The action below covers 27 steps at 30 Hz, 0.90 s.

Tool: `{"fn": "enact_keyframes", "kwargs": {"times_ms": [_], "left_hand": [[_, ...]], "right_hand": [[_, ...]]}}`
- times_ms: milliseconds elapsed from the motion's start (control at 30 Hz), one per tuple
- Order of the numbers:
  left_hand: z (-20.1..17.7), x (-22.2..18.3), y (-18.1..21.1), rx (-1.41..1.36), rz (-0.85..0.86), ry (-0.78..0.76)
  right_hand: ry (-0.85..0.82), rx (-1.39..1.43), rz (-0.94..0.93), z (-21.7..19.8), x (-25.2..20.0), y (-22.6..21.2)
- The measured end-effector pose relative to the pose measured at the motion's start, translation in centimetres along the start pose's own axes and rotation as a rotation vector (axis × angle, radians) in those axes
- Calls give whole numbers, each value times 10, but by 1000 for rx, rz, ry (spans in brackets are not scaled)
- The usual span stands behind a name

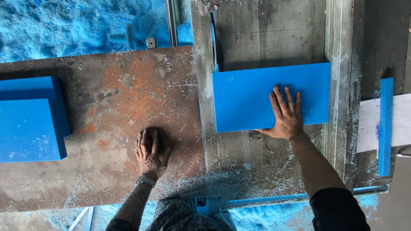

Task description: Cutting large blue plastic boards into smaller pieces using a table saw and stacking them on a pallet.

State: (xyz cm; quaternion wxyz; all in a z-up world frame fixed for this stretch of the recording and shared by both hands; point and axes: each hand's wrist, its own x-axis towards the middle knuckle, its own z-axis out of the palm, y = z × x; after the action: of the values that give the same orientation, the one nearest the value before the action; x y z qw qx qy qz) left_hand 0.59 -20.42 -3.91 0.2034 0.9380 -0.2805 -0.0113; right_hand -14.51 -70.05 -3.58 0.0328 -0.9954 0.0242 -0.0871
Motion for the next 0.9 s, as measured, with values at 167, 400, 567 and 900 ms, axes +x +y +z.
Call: {"fn": "enact_keyframes", "kwargs": {"times_ms": [167,400,567,900], "left_hand": [[-1,3,4,-6,-32,9],[1,-1,0,-14,-65,-16],[1,-1,-1,-12,-69,-12],[1,-1,-3,-19,-115,-66]], "right_hand": [[16,8,-8,-2,8,4],[13,41,-7,-3,18,8],[22,44,-9,1,25,12],[4,54,10,0,44,19]]}}
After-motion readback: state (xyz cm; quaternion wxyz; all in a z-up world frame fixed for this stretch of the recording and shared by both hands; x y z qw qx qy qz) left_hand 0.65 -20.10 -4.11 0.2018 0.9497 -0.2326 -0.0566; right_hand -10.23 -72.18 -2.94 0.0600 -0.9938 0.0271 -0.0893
